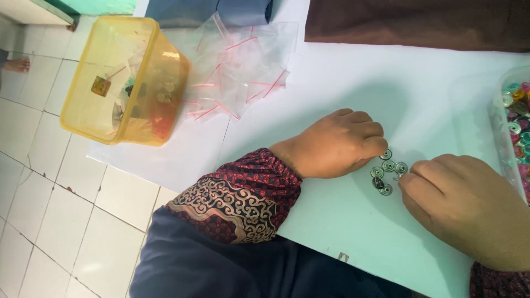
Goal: Sorting and bagging small buttons into plastic zip-lock bags
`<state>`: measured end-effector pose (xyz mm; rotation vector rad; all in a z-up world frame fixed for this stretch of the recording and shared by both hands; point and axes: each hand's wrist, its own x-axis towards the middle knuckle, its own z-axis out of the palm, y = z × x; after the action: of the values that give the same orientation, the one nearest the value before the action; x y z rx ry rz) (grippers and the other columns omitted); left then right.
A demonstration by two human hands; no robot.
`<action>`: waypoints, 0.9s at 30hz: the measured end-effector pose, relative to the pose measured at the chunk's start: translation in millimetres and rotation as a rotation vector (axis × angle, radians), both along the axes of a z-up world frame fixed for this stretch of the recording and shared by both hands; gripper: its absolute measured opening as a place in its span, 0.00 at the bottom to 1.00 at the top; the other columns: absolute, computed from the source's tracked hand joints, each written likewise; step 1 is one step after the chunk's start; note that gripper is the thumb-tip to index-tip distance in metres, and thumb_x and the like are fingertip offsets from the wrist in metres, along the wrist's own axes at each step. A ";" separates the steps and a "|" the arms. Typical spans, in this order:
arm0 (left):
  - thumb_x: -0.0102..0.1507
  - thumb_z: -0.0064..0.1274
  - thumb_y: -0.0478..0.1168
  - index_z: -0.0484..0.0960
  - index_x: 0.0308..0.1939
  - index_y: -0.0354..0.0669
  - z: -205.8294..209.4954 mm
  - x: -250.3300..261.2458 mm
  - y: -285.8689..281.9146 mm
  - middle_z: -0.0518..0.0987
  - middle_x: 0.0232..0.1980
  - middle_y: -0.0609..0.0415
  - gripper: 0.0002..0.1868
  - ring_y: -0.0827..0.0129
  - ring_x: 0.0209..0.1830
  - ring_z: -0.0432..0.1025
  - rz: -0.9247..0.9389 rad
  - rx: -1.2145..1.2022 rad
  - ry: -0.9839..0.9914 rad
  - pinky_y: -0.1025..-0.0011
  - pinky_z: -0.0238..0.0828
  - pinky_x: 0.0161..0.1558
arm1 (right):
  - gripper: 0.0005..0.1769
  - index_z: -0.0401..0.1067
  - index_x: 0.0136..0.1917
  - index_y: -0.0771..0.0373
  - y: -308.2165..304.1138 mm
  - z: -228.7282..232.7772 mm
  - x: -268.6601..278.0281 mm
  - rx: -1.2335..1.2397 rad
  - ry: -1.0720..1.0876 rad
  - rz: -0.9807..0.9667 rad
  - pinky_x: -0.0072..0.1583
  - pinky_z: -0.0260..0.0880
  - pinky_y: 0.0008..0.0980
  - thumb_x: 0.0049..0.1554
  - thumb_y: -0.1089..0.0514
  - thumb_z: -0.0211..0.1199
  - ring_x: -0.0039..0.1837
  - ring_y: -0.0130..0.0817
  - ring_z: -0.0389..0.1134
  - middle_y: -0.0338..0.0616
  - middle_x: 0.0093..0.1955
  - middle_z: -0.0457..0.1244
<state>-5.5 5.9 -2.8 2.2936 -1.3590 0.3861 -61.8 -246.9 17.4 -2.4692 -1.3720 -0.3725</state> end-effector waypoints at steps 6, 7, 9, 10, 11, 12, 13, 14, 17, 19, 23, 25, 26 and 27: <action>0.64 0.54 0.36 0.75 0.32 0.50 1.6 -2.4 0.7 0.72 0.34 0.60 0.06 0.59 0.35 0.69 -0.015 0.005 -0.019 0.60 0.66 0.36 | 0.13 0.64 0.32 0.61 -5.5 -16.1 3.9 -0.079 0.005 -0.004 0.31 0.55 0.47 0.57 0.66 0.61 0.30 0.46 0.54 0.43 0.30 0.51; 0.65 0.53 0.38 0.77 0.33 0.51 0.5 -3.0 0.4 0.72 0.34 0.60 0.05 0.59 0.35 0.70 -0.015 0.023 -0.019 0.60 0.67 0.36 | 0.11 0.66 0.33 0.60 -5.5 -18.1 3.1 -0.079 0.006 0.005 0.32 0.57 0.48 0.57 0.65 0.61 0.31 0.47 0.56 0.42 0.31 0.54; 0.66 0.51 0.40 0.78 0.35 0.53 2.4 -4.5 -0.3 0.73 0.35 0.61 0.04 0.59 0.35 0.70 -0.017 0.043 -0.021 0.60 0.68 0.36 | 0.09 0.67 0.35 0.59 -6.8 -22.9 2.4 -0.075 0.004 0.013 0.33 0.60 0.48 0.57 0.64 0.61 0.32 0.47 0.58 0.42 0.32 0.56; 0.64 0.52 0.37 0.77 0.34 0.51 4.8 -6.4 -1.3 0.72 0.36 0.59 0.04 0.58 0.37 0.70 -0.023 0.034 -0.002 0.59 0.68 0.35 | 0.07 0.67 0.36 0.59 -8.5 -26.0 1.5 -0.093 0.027 0.020 0.33 0.60 0.48 0.56 0.65 0.60 0.32 0.47 0.58 0.41 0.33 0.56; 0.62 0.52 0.34 0.76 0.33 0.49 7.2 -8.2 -2.5 0.71 0.37 0.58 0.04 0.57 0.38 0.70 -0.030 0.024 0.017 0.58 0.68 0.34 | 0.06 0.68 0.37 0.59 -10.5 -28.9 0.8 -0.112 0.050 0.027 0.33 0.60 0.48 0.55 0.66 0.60 0.32 0.46 0.58 0.40 0.34 0.57; 0.62 0.52 0.34 0.76 0.33 0.49 10.1 -10.3 -3.4 0.71 0.37 0.58 0.04 0.57 0.38 0.70 -0.031 0.025 0.015 0.58 0.68 0.34 | 0.06 0.68 0.37 0.59 -10.9 -29.1 1.6 -0.111 0.047 0.026 0.33 0.60 0.48 0.55 0.66 0.60 0.32 0.46 0.58 0.40 0.34 0.57; 0.61 0.52 0.34 0.75 0.34 0.49 13.0 -12.3 -4.3 0.70 0.38 0.58 0.04 0.57 0.39 0.69 -0.044 0.010 0.017 0.58 0.68 0.36 | 0.05 0.68 0.38 0.57 -11.3 -29.3 2.4 -0.126 0.054 0.031 0.34 0.61 0.50 0.55 0.63 0.60 0.33 0.47 0.59 0.40 0.35 0.58; 0.59 0.53 0.34 0.75 0.34 0.50 15.5 -15.1 -4.9 0.70 0.39 0.57 0.04 0.57 0.41 0.69 -0.054 -0.005 0.022 0.58 0.68 0.38 | 0.04 0.68 0.38 0.56 -11.5 -30.0 2.9 -0.139 0.063 0.038 0.35 0.63 0.51 0.55 0.61 0.60 0.34 0.48 0.61 0.40 0.36 0.60; 0.61 0.56 0.35 0.78 0.38 0.50 16.1 -21.5 -6.1 0.70 0.43 0.58 0.05 0.58 0.45 0.69 -0.090 -0.006 0.072 0.59 0.71 0.42 | 0.04 0.70 0.39 0.59 -11.7 -28.0 2.2 -0.052 0.016 0.028 0.33 0.62 0.46 0.56 0.63 0.63 0.33 0.45 0.60 0.41 0.36 0.59; 0.61 0.57 0.35 0.80 0.37 0.49 13.9 -22.0 -7.4 0.70 0.43 0.57 0.04 0.58 0.46 0.69 -0.107 -0.005 0.067 0.59 0.72 0.43 | 0.07 0.70 0.37 0.58 -10.0 -26.7 2.0 -0.053 0.030 -0.010 0.32 0.60 0.46 0.57 0.63 0.63 0.31 0.45 0.59 0.40 0.33 0.57; 0.64 0.56 0.36 0.81 0.34 0.48 12.6 -22.5 -9.1 0.69 0.42 0.57 0.03 0.60 0.45 0.67 -0.121 -0.022 0.062 0.59 0.70 0.44 | 0.09 0.69 0.35 0.57 -10.3 -23.0 1.3 -0.069 0.026 -0.036 0.32 0.57 0.45 0.58 0.63 0.63 0.30 0.44 0.57 0.40 0.32 0.55; 0.64 0.55 0.36 0.80 0.34 0.48 12.9 -22.7 -8.8 0.70 0.42 0.57 0.04 0.59 0.46 0.67 -0.115 -0.018 0.034 0.59 0.70 0.44 | 0.07 0.69 0.36 0.57 -10.0 -21.4 2.5 -0.077 0.031 -0.025 0.33 0.59 0.47 0.57 0.63 0.62 0.31 0.45 0.57 0.40 0.32 0.55; 0.64 0.53 0.36 0.79 0.34 0.48 13.2 -22.4 -9.6 0.70 0.42 0.57 0.04 0.58 0.47 0.68 -0.107 -0.015 0.005 0.59 0.70 0.44 | 0.06 0.69 0.38 0.56 -10.7 -20.2 2.7 -0.087 0.035 -0.014 0.33 0.60 0.48 0.56 0.63 0.61 0.32 0.46 0.58 0.40 0.32 0.55; 0.64 0.53 0.36 0.79 0.34 0.48 15.2 -23.3 -8.4 0.70 0.42 0.57 0.04 0.58 0.47 0.68 -0.114 -0.016 0.004 0.59 0.70 0.44 | 0.06 0.69 0.38 0.56 -10.7 -19.1 2.6 -0.088 0.034 -0.021 0.33 0.60 0.48 0.56 0.63 0.61 0.32 0.46 0.58 0.40 0.32 0.55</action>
<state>-28.8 -2.5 12.4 2.1903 -1.4718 0.3538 -59.2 -257.6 -1.7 -2.5497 -1.3781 -0.2792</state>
